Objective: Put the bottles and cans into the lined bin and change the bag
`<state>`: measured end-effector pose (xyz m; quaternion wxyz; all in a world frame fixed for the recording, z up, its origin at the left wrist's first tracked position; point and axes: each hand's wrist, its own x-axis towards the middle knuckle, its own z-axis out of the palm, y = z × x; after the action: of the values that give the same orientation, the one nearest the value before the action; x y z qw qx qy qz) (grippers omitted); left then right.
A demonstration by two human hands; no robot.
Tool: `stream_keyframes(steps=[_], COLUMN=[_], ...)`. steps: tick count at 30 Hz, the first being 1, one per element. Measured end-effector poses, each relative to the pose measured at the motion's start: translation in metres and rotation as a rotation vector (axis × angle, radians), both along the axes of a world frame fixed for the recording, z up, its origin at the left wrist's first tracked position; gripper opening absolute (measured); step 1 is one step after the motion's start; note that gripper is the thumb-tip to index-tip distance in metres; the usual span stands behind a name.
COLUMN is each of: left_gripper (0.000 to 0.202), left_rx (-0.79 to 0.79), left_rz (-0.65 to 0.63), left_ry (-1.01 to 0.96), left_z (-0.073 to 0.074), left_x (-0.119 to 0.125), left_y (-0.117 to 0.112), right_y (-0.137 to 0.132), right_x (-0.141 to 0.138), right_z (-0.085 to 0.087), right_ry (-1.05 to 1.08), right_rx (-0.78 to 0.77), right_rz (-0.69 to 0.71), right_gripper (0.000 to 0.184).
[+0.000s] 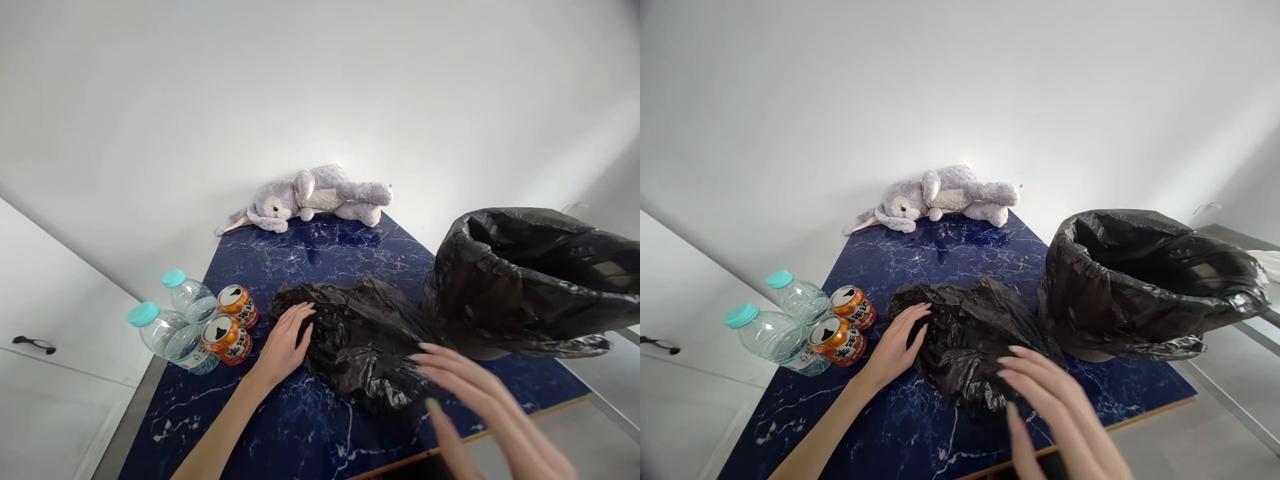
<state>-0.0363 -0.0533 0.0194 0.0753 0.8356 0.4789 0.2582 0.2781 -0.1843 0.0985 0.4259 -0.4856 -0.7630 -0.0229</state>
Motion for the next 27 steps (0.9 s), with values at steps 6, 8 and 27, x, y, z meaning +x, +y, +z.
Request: stream_keyframes(steps=[6, 8, 27], left_gripper=[0.105, 0.119, 0.061], left_rx=[-0.218, -0.257, -0.114], left_rz=[-0.046, -0.067, -0.117], left_ry=[0.192, 0.215, 0.053], left_z=[-0.003, 0.000, 0.017], left_x=[-0.011, -0.016, -0.014], left_y=[-0.001, 0.000, -0.003], right_y=[0.024, 0.033, 0.034], right_x=[-0.019, -0.008, 0.019], right_z=[-0.042, -0.060, -0.056], right_ry=[-0.352, -0.349, -0.165], right_rx=[-0.304, -0.400, -0.479], right_rz=[0.307, 0.272, 0.223], right_gripper=[0.054, 0.038, 0.029])
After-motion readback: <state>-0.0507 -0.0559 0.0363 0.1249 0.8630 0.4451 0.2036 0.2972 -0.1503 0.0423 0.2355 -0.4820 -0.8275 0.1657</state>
